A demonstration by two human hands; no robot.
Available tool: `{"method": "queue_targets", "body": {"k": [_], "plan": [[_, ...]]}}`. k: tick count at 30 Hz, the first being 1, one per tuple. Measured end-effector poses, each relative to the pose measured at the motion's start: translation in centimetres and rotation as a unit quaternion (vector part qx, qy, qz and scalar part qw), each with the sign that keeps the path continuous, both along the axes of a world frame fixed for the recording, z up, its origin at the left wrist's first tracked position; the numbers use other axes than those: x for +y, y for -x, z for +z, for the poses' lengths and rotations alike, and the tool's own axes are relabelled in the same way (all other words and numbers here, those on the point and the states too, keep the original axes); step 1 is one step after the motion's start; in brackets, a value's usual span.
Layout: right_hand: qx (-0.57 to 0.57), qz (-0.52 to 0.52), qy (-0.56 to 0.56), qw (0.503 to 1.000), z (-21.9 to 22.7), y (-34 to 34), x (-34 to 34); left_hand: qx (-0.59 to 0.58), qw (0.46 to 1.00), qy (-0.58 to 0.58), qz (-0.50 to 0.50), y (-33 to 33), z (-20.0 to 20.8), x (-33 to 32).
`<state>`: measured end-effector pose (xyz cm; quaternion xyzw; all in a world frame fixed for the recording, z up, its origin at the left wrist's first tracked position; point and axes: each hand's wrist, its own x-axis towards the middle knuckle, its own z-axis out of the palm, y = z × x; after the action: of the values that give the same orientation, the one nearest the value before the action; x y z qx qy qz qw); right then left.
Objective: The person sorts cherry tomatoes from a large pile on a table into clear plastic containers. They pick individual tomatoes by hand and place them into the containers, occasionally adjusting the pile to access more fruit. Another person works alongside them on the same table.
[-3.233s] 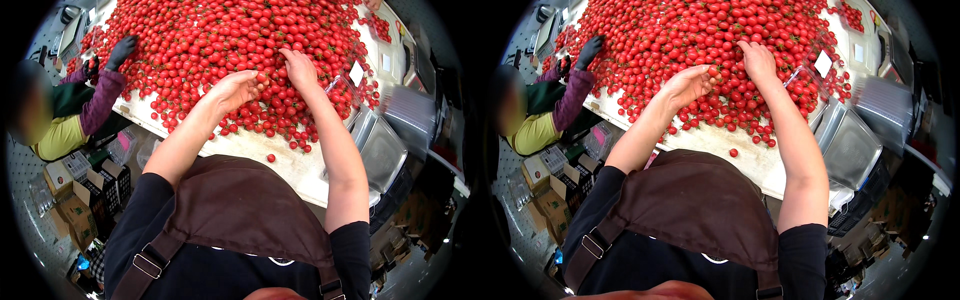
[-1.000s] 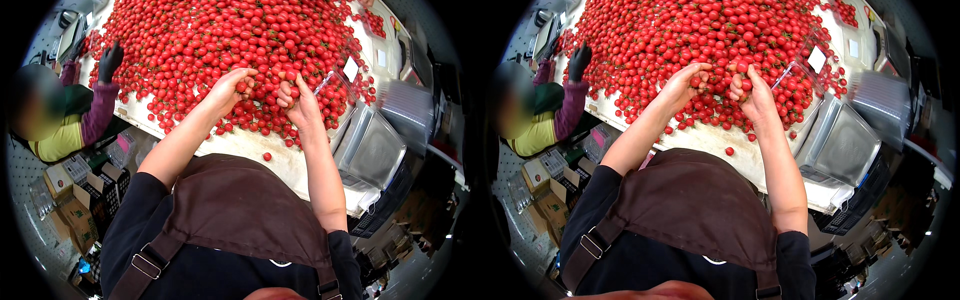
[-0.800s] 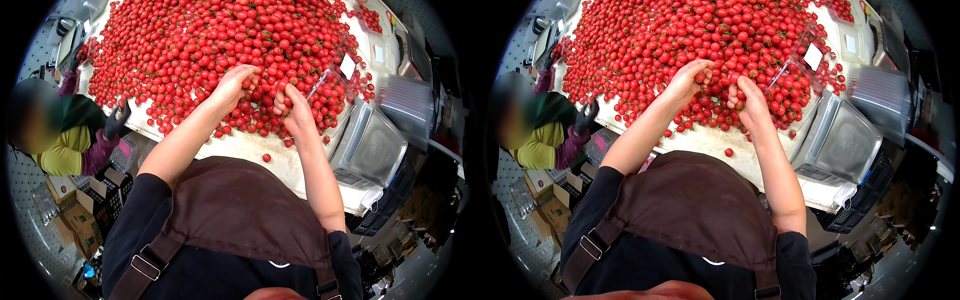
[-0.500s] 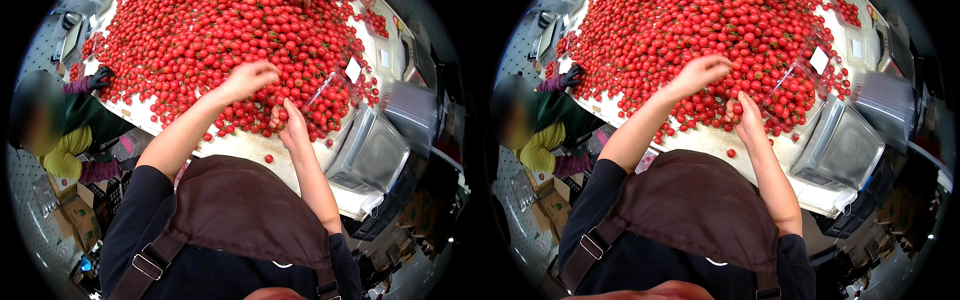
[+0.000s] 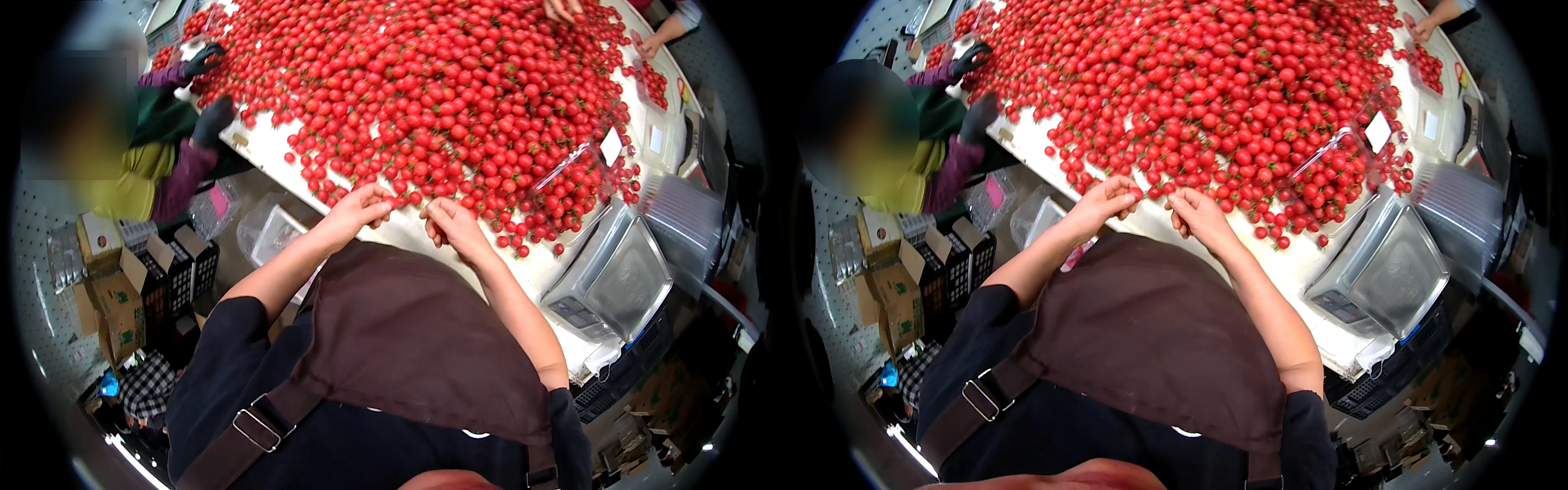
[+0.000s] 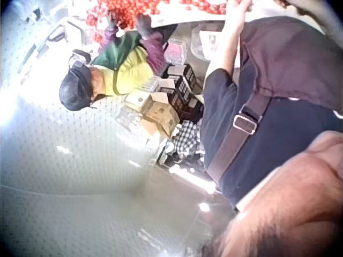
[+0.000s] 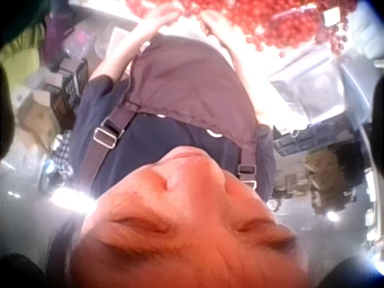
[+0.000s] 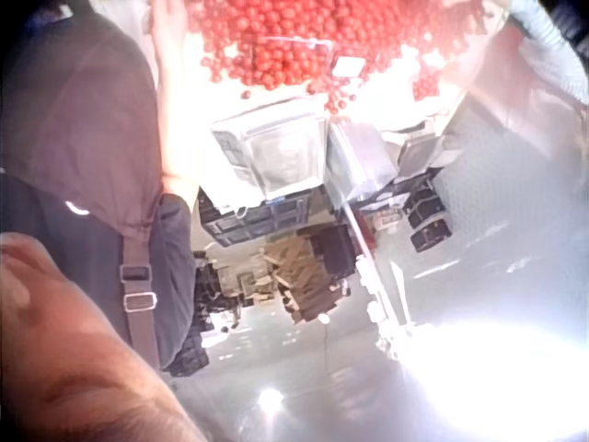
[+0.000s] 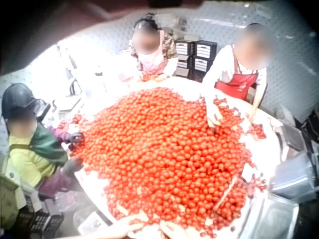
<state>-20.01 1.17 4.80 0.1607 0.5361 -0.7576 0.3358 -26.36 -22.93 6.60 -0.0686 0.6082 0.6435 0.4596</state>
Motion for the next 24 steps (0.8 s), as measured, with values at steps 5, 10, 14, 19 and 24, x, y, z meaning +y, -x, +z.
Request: {"method": "queue_targets", "body": {"k": [5, 10, 14, 19, 24], "plan": [[0.070, 0.042, -0.035, 0.996, 1.3, 0.6, -3.0, -0.030, 0.997, -0.049, 0.048, -2.4, 0.7, 0.1], [-0.017, -0.031, 0.104, 0.994, 1.4, -0.2, -3.7, -0.104, 0.982, -0.139, 0.078, -3.4, 1.3, 0.0], [-0.020, -0.074, 0.137, 0.988, 1.7, -0.8, -4.0, -0.138, 0.972, -0.166, 0.090, -3.7, 1.7, -0.2], [-0.020, -0.119, 0.111, 0.986, 2.0, -0.7, -3.8, -0.136, 0.968, -0.196, 0.078, -3.5, 2.2, -0.5], [0.007, -0.220, 0.026, 0.975, 1.1, -0.4, -3.2, -0.139, 0.970, -0.180, 0.083, -3.7, 1.5, -0.9]]}}
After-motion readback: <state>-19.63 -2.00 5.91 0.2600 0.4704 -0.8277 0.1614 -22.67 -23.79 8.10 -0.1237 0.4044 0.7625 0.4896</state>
